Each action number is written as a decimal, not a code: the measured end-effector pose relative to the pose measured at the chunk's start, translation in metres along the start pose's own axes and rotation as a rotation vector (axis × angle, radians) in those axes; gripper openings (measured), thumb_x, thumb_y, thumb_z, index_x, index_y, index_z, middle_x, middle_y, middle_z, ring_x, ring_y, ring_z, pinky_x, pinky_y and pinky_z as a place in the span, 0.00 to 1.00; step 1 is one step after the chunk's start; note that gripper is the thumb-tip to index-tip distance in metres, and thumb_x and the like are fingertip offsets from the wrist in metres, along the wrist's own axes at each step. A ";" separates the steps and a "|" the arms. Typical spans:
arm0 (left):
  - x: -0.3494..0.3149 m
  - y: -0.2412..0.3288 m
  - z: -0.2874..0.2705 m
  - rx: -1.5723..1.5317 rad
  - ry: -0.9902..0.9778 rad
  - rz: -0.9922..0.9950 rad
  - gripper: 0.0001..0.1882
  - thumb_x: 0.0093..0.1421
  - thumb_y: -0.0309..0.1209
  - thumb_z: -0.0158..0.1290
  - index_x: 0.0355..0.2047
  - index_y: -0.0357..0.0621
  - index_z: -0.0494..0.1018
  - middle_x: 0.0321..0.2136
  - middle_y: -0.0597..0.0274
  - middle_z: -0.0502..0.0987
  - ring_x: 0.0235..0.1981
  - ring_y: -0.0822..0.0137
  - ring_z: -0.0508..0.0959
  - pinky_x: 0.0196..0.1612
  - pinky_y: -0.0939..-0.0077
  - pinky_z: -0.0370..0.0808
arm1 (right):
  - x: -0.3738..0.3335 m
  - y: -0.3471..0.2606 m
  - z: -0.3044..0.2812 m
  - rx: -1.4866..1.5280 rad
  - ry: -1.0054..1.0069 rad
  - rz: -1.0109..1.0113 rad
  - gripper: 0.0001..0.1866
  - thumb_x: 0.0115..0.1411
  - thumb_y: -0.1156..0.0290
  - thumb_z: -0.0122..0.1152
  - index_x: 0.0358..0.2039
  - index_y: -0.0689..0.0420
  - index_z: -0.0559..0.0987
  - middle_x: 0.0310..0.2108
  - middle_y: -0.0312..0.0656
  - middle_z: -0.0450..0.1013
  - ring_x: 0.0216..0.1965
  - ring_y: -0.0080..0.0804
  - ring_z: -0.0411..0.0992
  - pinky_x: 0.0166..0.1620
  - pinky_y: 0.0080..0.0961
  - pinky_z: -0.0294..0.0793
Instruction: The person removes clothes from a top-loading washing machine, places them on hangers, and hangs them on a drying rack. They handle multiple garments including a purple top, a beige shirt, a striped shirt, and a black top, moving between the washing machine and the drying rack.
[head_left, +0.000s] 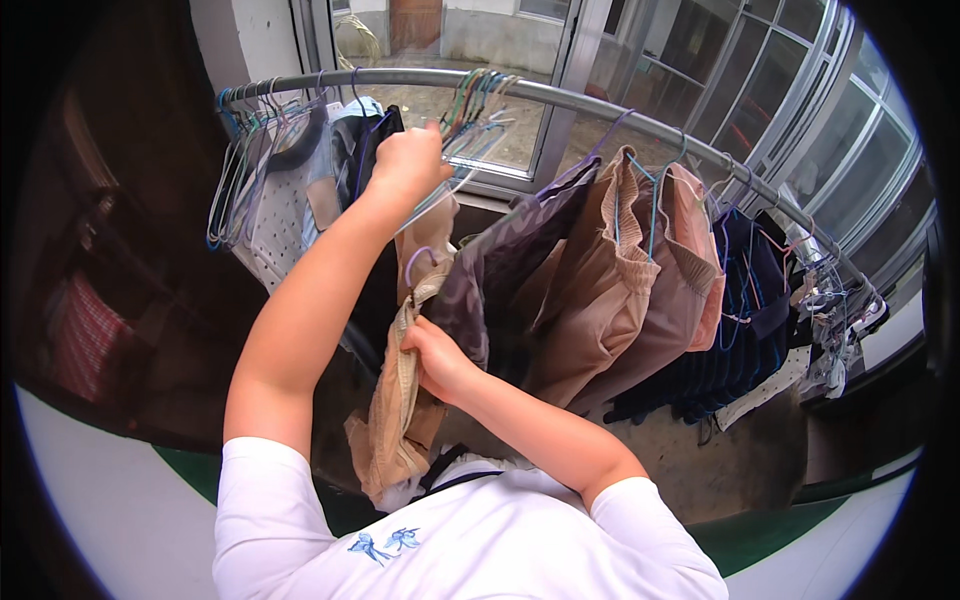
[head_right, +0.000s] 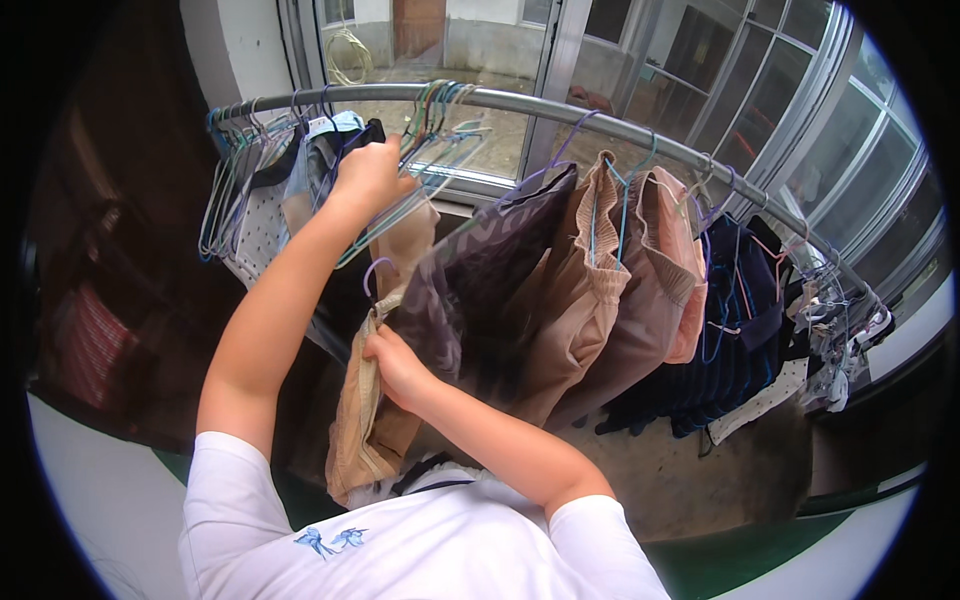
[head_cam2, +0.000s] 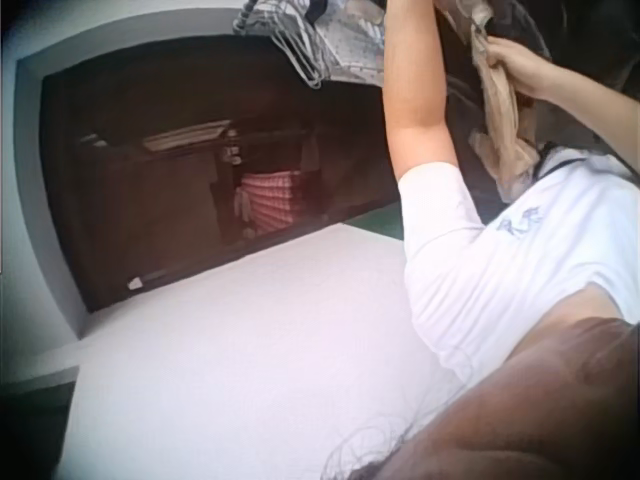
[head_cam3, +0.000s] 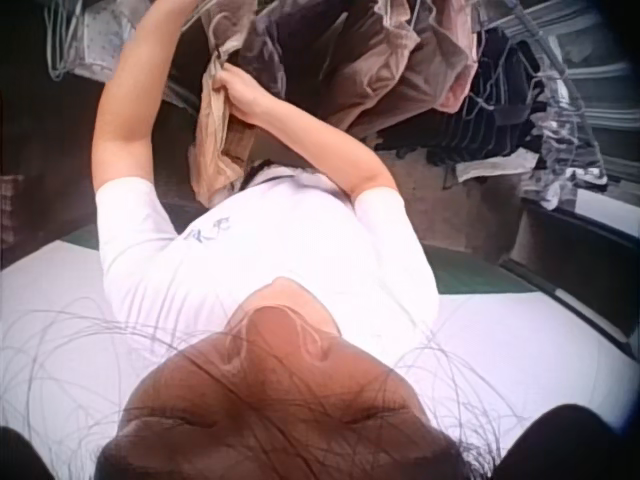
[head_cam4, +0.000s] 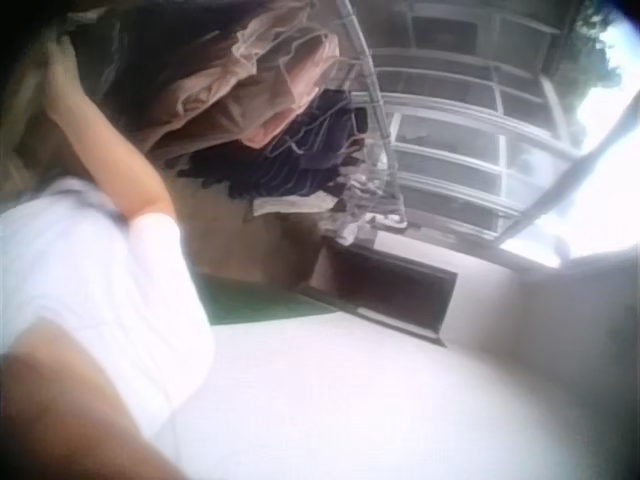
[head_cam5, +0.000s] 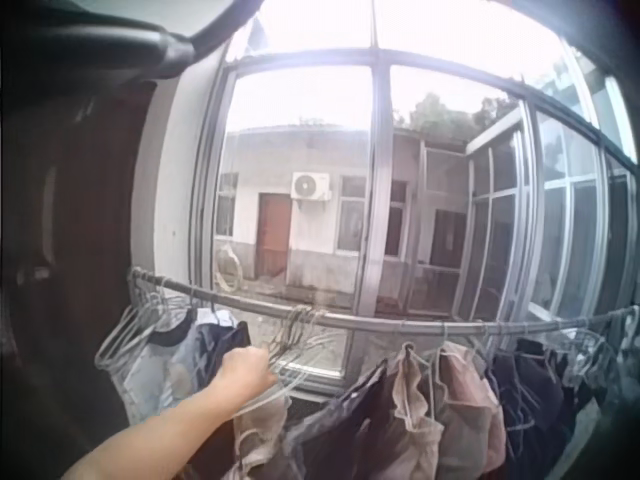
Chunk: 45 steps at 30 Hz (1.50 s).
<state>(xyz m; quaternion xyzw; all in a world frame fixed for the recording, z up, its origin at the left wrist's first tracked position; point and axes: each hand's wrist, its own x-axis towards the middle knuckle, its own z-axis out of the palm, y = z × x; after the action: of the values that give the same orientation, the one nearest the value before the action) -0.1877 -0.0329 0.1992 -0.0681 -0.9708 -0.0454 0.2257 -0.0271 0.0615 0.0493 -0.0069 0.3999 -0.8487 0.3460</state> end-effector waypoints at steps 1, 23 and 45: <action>0.001 -0.007 -0.001 0.019 -0.013 -0.006 0.26 0.47 0.40 0.66 0.42 0.36 0.72 0.31 0.49 0.82 0.34 0.52 0.83 0.38 0.62 0.80 | 0.010 0.010 -0.001 0.007 -0.021 0.030 0.13 0.54 0.78 0.44 0.41 0.57 0.66 0.33 0.41 0.68 0.35 0.36 0.71 0.41 0.35 0.76; -0.001 -0.056 0.000 -0.003 -0.106 -0.182 0.35 0.48 0.42 0.63 0.51 0.33 0.67 0.34 0.46 0.81 0.37 0.50 0.83 0.40 0.59 0.80 | 0.022 -0.221 0.077 -0.196 0.249 -0.530 0.07 0.50 0.70 0.50 0.29 0.59 0.71 0.25 0.41 0.69 0.26 0.35 0.70 0.35 0.34 0.74; -0.097 0.082 -0.075 -0.463 0.424 0.189 0.27 0.60 0.36 0.56 0.57 0.38 0.66 0.55 0.47 0.62 0.58 0.47 0.60 0.61 0.55 0.58 | -0.134 -0.135 -0.041 -1.372 0.681 -1.259 0.10 0.56 0.67 0.61 0.28 0.61 0.75 0.33 0.44 0.64 0.31 0.41 0.66 0.38 0.35 0.67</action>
<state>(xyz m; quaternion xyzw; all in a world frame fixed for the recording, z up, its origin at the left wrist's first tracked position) -0.0560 0.0283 0.2278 -0.1965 -0.8555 -0.2567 0.4044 -0.0158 0.2276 0.1491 -0.1727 0.8062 -0.4190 -0.3803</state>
